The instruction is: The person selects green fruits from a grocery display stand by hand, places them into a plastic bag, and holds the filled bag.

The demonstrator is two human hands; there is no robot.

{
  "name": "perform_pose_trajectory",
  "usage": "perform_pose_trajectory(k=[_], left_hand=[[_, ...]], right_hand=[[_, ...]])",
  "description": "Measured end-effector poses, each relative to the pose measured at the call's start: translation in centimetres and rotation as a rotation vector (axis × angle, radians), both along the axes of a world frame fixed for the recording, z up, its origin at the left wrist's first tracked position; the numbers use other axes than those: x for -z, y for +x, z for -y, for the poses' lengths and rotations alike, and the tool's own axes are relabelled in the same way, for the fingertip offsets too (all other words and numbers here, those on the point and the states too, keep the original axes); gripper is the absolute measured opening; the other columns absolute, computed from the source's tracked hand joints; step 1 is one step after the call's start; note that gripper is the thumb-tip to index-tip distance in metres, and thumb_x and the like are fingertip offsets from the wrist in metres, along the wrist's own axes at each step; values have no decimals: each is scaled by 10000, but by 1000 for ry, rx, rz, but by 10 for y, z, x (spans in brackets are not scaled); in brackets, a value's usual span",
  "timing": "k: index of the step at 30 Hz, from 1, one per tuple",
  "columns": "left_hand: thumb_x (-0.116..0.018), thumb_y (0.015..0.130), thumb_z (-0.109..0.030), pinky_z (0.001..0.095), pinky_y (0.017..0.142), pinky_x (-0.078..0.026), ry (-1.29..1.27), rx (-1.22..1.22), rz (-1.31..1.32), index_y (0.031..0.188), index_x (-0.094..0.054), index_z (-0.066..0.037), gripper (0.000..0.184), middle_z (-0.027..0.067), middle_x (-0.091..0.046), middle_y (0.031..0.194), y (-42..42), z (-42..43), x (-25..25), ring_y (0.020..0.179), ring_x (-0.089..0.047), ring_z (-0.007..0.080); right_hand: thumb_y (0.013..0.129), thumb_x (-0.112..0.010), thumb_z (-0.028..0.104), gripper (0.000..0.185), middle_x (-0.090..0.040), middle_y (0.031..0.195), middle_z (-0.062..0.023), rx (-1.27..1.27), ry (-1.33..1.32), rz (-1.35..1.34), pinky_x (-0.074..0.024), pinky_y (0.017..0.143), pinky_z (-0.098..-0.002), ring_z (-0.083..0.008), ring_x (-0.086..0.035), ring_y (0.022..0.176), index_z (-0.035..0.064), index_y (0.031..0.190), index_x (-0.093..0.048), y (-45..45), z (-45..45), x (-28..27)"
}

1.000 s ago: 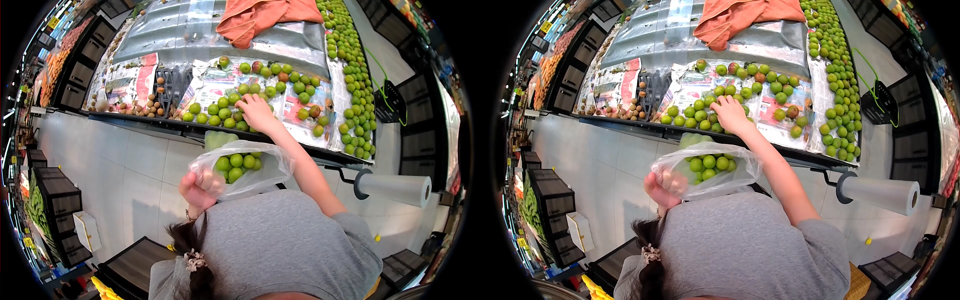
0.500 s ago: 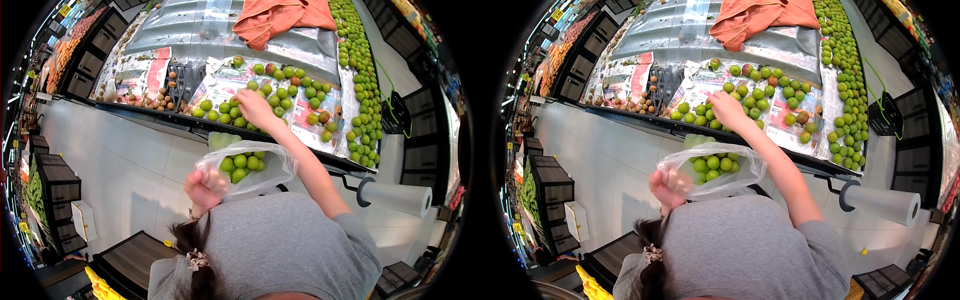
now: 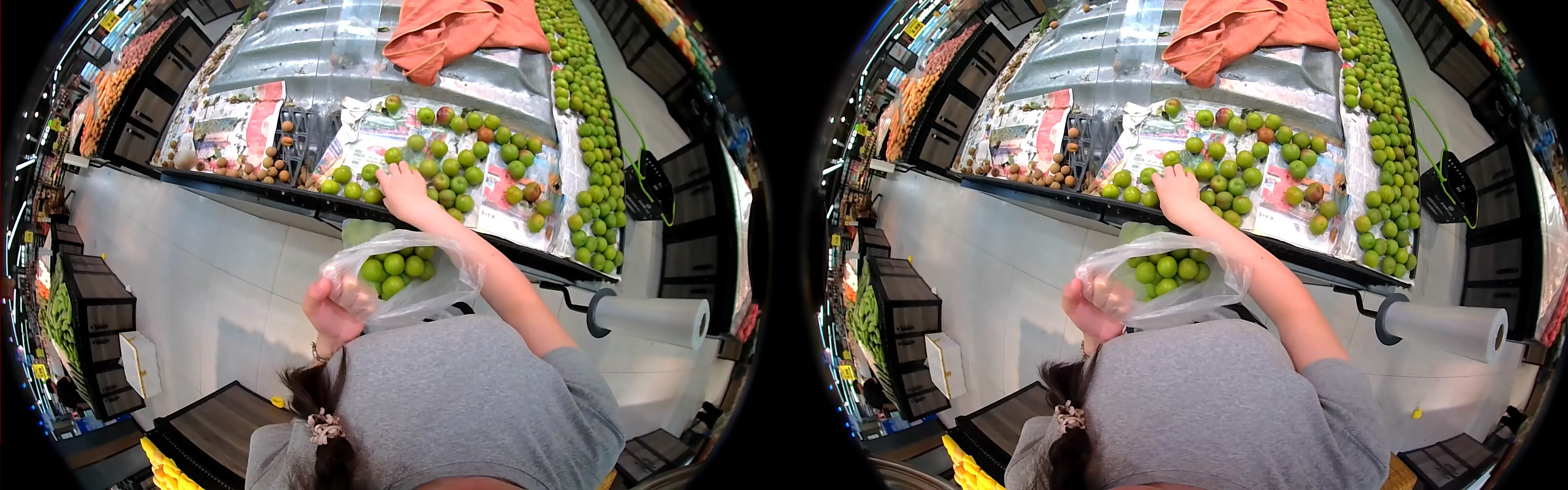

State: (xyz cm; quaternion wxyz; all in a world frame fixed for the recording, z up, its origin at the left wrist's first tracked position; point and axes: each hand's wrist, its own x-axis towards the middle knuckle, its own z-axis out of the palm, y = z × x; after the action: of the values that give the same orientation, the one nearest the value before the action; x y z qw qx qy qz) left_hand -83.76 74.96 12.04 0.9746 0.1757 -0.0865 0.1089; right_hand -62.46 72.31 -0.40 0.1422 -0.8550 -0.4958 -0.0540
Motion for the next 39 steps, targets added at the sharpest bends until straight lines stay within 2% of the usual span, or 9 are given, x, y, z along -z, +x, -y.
perform_pose_trajectory(k=[8, 13, 17, 22, 26, 29, 32, 35, 39], left_hand=[[-454, 872, -269, 289, 389, -115, -29, -3, 9, 567, -181, -128, 433, -28, -183, 490, -1, -1, 1, 396, -135, 94], [-444, 884, -245, 261, 386, -106, -17, 16, 7, 634, -270, -141, 322, -39, -176, 498, 1, 1, 1, 393, -117, 74], [-448, 877, -283, 287, 394, -115, -43, 39, 10, 580, -185, -130, 425, -26, -185, 502, 4, 0, 4, 408, -135, 97], [-438, 887, -246, 267, 396, -105, -27, 74, 39, 611, -234, -145, 358, -39, -179, 495, 10, 4, -2, 403, -115, 76], [-439, 888, -253, 265, 395, -106, -5, 53, 38, 598, -227, -146, 375, -40, -185, 492, 10, 4, -2, 401, -124, 74], [-442, 884, -269, 272, 393, -107, -16, 26, 9, 593, -216, -143, 390, -37, -186, 491, 6, 6, 0, 401, -125, 80], [-449, 876, -294, 288, 389, -105, -27, 25, -3, 584, -188, -137, 422, -33, -178, 493, 5, 5, 2, 400, -121, 94], [-452, 873, -290, 288, 387, -100, -46, 20, -5, 582, -186, -136, 423, -33, -176, 489, 4, 5, 0, 396, -116, 95], [-456, 871, -283, 289, 383, -96, -62, 25, 13, 578, -180, -132, 430, -32, -177, 486, 1, 5, 1, 392, -114, 96]], right_hand=[[691, -699, 101, 493, -515, 971, -97, 99, 563, -385, -431, 778, -351, -256, -523, 938, 88, 1120, -456, 5, 18, -37], [704, -648, -78, 681, -453, 1092, -73, -176, 1046, -866, -433, 867, -318, -202, -522, 1011, 113, 1244, -280, 2, 56, -101], [719, -580, -134, 665, -404, 1149, -74, -303, 1108, -990, -415, 948, -344, -228, -477, 1140, 117, 1243, -256, -14, 79, -134], [737, -560, -112, 554, -386, 1145, -78, -367, 1089, -947, -412, 957, -348, -234, -447, 1187, 82, 1205, -335, -24, 95, -140], [745, -650, 97, 419, -427, 1122, -96, -513, 950, -1351, -418, 905, -360, -264, -545, 1035, 21, 1121, -480, -43, 122, -165], [758, -678, 169, 411, -525, 1050, -65, -636, 244, -1273, -468, 826, -340, -207, -569, 980, 45, 1118, -523, -43, 136, -180], [795, -611, 121, 372, -546, 1092, -131, -539, 27, -875, -478, 776, -365, -283, -573, 939, 38, 1143, -511, -63, 119, -144], [789, -611, 120, 368, -550, 1077, -141, -437, 135, -742, -470, 783, -368, -310, -564, 930, 43, 1136, -517, -76, 123, -126], [809, -544, 5, 227, -610, 921, -84, -209, 427, -906, -482, 614, -259, -186, -583, 802, 32, 1031, -584, -47, 150, -178]])
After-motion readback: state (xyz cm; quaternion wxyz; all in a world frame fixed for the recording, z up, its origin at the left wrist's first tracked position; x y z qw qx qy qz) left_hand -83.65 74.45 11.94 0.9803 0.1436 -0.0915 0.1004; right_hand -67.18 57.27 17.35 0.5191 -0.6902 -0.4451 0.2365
